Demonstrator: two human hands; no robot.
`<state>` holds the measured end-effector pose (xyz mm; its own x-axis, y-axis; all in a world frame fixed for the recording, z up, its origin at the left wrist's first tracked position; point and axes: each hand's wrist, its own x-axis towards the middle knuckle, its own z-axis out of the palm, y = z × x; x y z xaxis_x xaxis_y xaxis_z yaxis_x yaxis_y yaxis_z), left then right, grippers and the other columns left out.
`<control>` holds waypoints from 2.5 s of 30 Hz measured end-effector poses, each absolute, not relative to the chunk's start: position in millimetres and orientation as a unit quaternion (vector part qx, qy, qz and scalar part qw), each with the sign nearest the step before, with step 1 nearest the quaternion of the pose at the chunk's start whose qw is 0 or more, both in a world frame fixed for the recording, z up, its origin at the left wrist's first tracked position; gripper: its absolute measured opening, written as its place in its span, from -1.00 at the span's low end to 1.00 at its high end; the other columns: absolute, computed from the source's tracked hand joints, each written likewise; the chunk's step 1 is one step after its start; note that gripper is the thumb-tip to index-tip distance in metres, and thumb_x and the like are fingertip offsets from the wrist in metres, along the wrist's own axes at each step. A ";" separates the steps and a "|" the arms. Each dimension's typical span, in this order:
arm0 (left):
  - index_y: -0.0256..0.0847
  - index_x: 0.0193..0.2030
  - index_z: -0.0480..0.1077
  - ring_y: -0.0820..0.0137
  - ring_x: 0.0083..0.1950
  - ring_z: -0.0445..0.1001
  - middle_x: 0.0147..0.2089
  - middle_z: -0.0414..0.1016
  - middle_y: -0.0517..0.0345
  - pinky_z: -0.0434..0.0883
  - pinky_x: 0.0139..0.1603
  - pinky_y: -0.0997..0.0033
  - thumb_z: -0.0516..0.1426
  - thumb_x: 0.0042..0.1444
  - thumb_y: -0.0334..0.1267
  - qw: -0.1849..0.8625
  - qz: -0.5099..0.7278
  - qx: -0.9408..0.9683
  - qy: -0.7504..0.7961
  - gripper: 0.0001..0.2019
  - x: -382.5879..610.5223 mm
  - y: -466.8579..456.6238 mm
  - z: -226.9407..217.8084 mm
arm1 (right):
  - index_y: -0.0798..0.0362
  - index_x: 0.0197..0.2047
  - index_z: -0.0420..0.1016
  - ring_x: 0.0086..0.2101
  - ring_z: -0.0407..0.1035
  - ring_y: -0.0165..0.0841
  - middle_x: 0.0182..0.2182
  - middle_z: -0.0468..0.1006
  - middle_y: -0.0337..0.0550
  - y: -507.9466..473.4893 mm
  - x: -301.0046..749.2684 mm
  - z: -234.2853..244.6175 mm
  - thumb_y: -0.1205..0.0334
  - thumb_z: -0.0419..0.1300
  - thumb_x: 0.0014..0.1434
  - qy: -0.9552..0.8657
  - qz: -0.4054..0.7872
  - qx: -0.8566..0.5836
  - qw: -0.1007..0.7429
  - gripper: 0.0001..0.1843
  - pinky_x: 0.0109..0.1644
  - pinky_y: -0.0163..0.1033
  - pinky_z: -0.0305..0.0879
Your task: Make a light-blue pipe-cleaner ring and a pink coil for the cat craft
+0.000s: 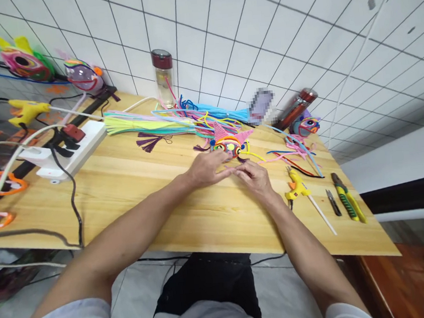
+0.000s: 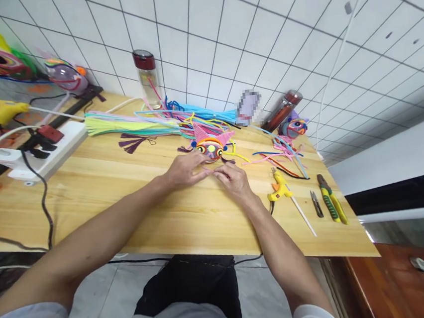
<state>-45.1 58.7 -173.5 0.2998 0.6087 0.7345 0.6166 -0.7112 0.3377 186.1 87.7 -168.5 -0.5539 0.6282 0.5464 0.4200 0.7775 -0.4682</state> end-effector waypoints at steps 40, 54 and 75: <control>-0.21 -0.13 0.59 0.22 -0.11 0.58 -0.20 0.68 0.00 0.41 0.10 0.17 0.23 0.33 -0.04 0.072 -0.453 -0.778 -0.429 -0.74 -39.8 58.9 -176.8 | 0.00 -0.19 0.51 -0.33 0.38 -0.33 -0.32 0.49 -0.18 85.5 198.8 -147.9 0.27 0.17 0.38 -0.804 0.110 -0.361 0.460 -0.90 -0.23 -0.19 0.33; -0.26 -0.16 0.61 0.39 -0.21 0.66 -0.22 0.72 0.04 0.44 -0.09 0.38 0.13 0.44 -0.22 0.076 -0.431 -0.810 -0.391 -0.75 -31.4 48.5 -174.0 | 0.00 -0.18 0.52 -0.33 0.43 -0.35 -0.31 0.55 -0.18 80.7 189.5 -153.6 0.28 0.19 0.36 -0.830 0.157 -0.306 0.440 -0.92 -0.21 -0.21 0.37; -0.24 -0.16 0.57 0.42 -0.31 0.62 -0.27 0.69 0.07 0.45 -0.22 0.49 0.11 0.41 -0.26 0.097 -0.439 -0.810 -0.377 -0.79 -27.3 49.2 -178.5 | 0.00 -0.22 0.51 -0.35 0.37 -0.34 -0.38 0.48 -0.18 80.0 185.0 -157.8 0.26 0.19 0.37 -0.842 0.141 -0.294 0.430 -0.89 -0.27 -0.22 0.31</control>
